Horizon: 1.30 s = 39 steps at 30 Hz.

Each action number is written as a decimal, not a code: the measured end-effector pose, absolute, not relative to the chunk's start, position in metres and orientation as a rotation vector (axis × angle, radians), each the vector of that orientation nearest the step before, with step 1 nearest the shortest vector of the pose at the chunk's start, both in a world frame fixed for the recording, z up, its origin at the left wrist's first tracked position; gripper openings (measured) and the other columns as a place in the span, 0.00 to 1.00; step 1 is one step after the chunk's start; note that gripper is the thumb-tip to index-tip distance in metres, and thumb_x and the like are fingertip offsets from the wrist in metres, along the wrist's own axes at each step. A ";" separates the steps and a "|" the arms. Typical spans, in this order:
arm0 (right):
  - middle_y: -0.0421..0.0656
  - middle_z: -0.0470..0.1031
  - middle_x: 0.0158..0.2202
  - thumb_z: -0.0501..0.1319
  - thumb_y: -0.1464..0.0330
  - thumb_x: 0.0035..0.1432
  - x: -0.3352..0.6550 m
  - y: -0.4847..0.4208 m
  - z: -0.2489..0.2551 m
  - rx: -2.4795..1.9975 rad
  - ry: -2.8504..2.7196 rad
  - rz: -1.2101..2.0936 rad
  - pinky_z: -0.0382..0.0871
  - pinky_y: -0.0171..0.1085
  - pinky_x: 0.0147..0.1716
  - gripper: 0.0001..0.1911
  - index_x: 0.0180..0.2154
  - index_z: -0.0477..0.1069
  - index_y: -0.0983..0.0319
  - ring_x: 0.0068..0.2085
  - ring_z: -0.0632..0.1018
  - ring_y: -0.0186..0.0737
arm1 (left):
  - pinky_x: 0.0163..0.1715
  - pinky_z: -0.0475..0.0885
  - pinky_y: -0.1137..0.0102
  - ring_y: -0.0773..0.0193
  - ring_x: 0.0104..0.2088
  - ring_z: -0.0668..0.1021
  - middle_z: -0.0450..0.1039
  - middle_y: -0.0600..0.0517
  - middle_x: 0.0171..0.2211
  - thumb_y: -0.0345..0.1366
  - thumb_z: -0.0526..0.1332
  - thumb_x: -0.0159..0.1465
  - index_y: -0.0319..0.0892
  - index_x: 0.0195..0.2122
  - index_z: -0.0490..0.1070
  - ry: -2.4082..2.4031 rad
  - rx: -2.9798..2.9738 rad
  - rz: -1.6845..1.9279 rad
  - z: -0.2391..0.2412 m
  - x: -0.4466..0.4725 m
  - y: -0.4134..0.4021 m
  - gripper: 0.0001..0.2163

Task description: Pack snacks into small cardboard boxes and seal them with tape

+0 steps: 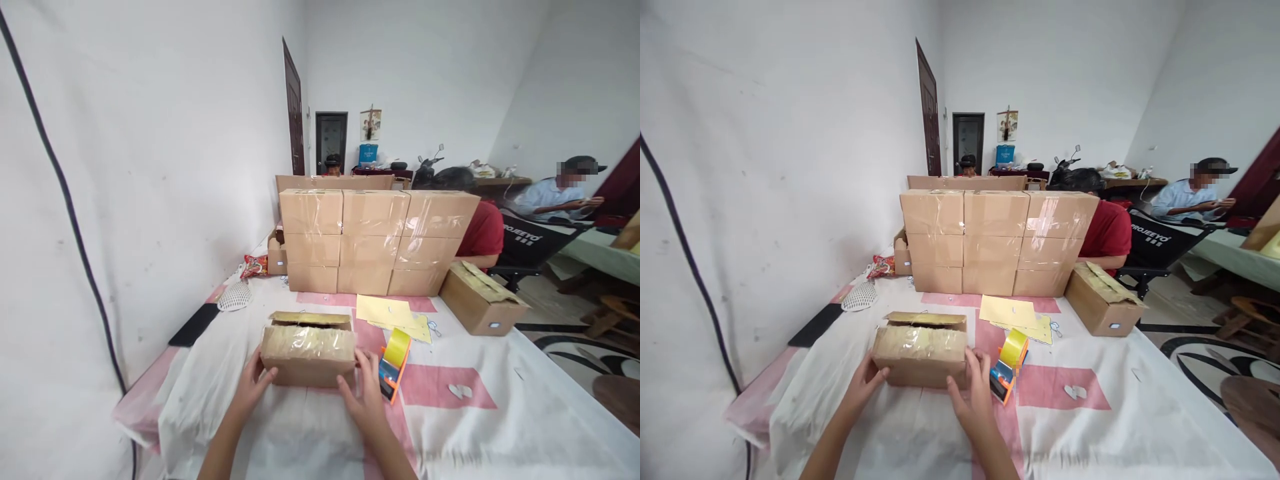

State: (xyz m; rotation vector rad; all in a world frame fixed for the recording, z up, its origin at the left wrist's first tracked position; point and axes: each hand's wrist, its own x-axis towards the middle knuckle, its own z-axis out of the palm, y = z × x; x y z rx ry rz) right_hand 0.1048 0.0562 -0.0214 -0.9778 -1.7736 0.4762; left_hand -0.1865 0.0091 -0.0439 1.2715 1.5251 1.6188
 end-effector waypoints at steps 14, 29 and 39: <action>0.48 0.79 0.52 0.53 0.57 0.69 0.135 0.057 0.033 -0.635 -2.168 0.434 0.69 0.62 0.56 0.18 0.52 0.75 0.54 0.60 0.74 0.58 | 0.50 0.71 0.61 0.61 0.42 0.81 0.81 0.51 0.38 0.22 0.58 0.66 0.47 0.40 0.74 1.832 2.593 1.334 0.065 -0.183 -0.024 0.12; 0.44 0.66 0.69 0.61 0.55 0.65 0.088 0.120 0.095 -0.942 -2.493 0.346 0.70 0.59 0.55 0.25 0.61 0.72 0.52 0.60 0.69 0.57 | 0.40 0.72 0.66 0.61 0.40 0.78 0.78 0.49 0.37 0.23 0.57 0.66 0.45 0.32 0.71 1.761 2.479 1.216 0.068 -0.166 -0.035 0.10; 0.37 0.65 0.69 0.62 0.58 0.65 0.089 0.121 0.096 -0.907 -2.549 0.453 0.69 0.67 0.55 0.21 0.22 0.77 0.58 0.62 0.65 0.61 | 0.44 0.74 0.64 0.56 0.42 0.77 0.75 0.48 0.45 0.50 0.60 0.69 0.51 0.58 0.75 1.746 2.154 0.714 0.111 -0.189 -0.007 0.20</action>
